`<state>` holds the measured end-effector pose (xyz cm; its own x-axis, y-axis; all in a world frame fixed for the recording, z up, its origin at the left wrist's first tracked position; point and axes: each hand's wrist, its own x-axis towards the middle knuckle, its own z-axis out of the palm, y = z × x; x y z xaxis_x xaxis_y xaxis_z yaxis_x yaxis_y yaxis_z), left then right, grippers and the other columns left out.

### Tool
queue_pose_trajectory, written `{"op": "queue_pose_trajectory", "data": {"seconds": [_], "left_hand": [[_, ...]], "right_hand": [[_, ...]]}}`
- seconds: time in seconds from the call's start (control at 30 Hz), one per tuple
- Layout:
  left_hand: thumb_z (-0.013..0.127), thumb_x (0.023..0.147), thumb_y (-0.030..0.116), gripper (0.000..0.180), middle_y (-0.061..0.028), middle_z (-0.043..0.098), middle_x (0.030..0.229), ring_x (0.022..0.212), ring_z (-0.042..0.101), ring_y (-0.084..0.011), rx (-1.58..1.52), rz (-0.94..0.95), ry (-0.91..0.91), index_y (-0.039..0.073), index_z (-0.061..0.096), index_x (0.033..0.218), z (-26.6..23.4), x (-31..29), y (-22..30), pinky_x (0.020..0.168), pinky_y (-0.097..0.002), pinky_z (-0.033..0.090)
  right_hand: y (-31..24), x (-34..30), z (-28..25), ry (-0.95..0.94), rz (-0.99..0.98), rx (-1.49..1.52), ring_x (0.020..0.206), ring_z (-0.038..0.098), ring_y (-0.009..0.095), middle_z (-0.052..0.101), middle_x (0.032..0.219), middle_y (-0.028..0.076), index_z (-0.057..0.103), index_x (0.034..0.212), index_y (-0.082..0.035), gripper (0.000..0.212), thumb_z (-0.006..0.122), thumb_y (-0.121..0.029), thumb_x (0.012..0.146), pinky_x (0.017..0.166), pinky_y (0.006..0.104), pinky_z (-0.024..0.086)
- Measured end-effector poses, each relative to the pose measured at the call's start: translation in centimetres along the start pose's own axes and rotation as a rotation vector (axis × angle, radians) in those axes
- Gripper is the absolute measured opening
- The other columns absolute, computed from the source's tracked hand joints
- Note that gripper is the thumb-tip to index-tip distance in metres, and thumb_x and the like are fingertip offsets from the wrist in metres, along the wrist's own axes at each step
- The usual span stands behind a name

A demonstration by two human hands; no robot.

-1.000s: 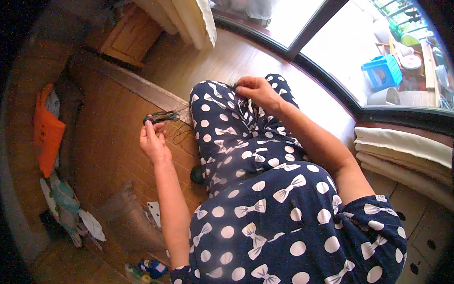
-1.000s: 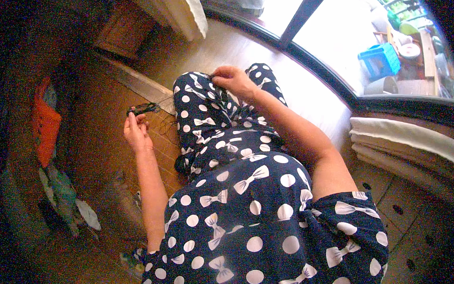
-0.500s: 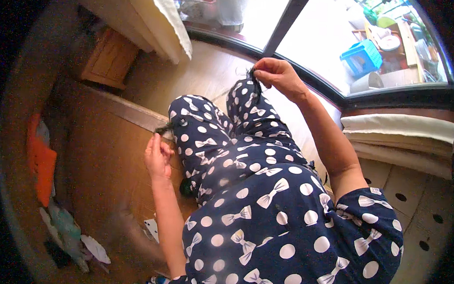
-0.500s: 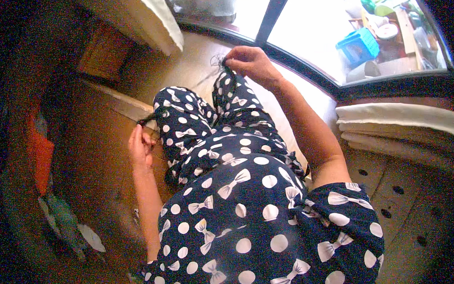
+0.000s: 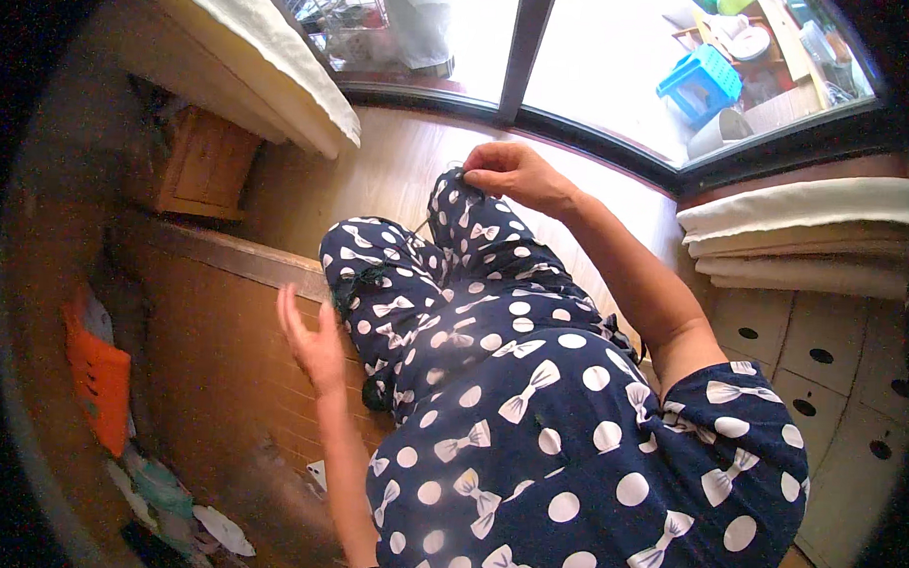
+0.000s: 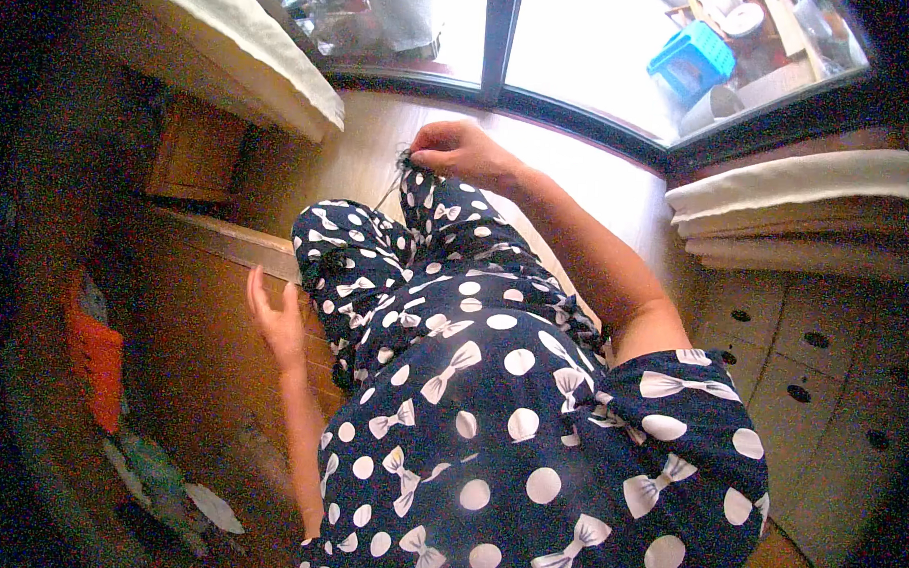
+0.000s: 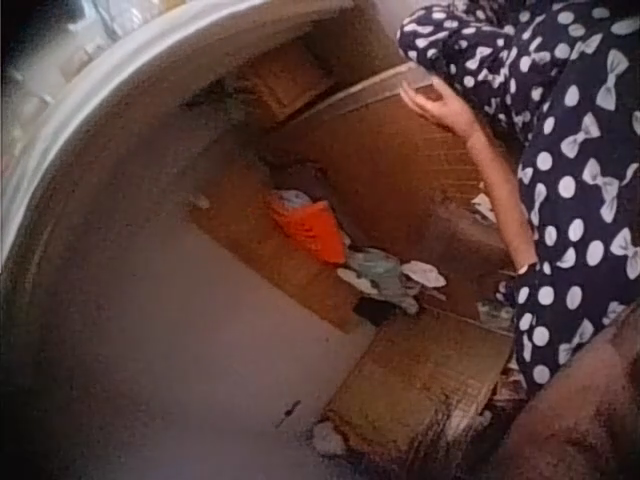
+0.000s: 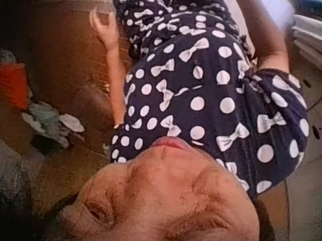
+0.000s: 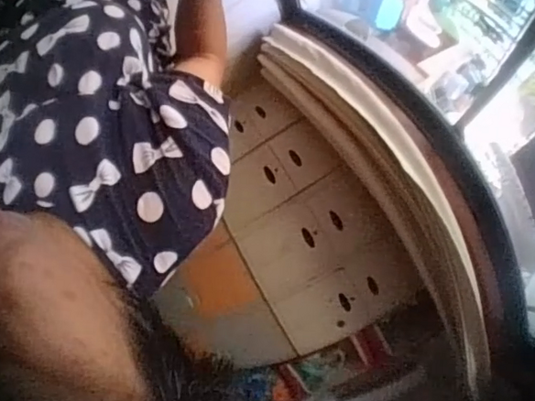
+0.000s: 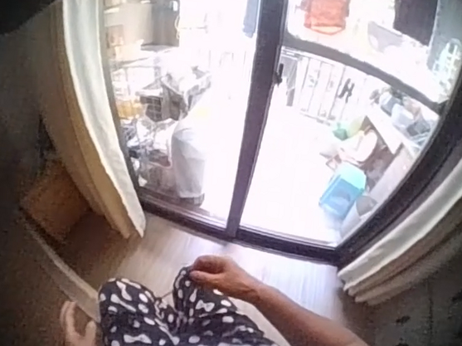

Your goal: Repairing or assembling a hair accessory by threading wire through a black bow clip while sitting.

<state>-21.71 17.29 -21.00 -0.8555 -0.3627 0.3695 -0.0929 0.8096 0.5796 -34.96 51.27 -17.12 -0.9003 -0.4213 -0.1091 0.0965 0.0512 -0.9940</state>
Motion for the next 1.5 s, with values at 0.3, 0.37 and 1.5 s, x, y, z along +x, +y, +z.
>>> {"op": "queue_pose_trajectory", "data": {"seconds": [0.3,0.37,1.5], "left_hand": [[0.062,0.089,0.010,0.021,-0.0054,0.066,0.091,0.081,0.060,-0.0098,-0.902,-0.210,-0.696,-0.003,0.063,0.106,5.2,3.0,8.8,0.075,-0.0229,0.048],[0.061,0.090,0.010,0.018,-0.0044,0.066,0.085,0.073,0.061,-0.0085,-0.978,-0.320,-0.722,-0.003,0.064,0.103,5.0,3.1,7.7,0.070,-0.0220,0.049],[0.055,0.094,0.012,0.014,0.0004,0.060,0.065,0.047,0.040,-0.0007,-0.924,-0.180,-0.679,0.003,0.065,0.100,1.3,5.5,11.3,0.042,-0.0156,0.028]], "right_hand": [[-0.8,1.6,6.0,-0.253,-0.110,-0.069,0.079,0.053,0.008,0.060,0.081,-0.001,0.062,0.096,0.000,0.015,0.062,-0.014,0.089,0.072,0.0254,0.046],[-0.7,2.1,6.9,-0.276,-0.128,-0.206,0.080,0.054,0.008,0.060,0.082,0.001,0.062,0.100,0.000,0.018,0.061,-0.016,0.090,0.072,0.0251,0.045],[3.8,3.4,10.7,-0.156,-0.355,-0.247,0.101,0.057,0.021,0.061,0.106,0.014,0.060,0.111,-0.001,0.029,0.061,-0.018,0.087,0.087,0.0319,0.046]]}}
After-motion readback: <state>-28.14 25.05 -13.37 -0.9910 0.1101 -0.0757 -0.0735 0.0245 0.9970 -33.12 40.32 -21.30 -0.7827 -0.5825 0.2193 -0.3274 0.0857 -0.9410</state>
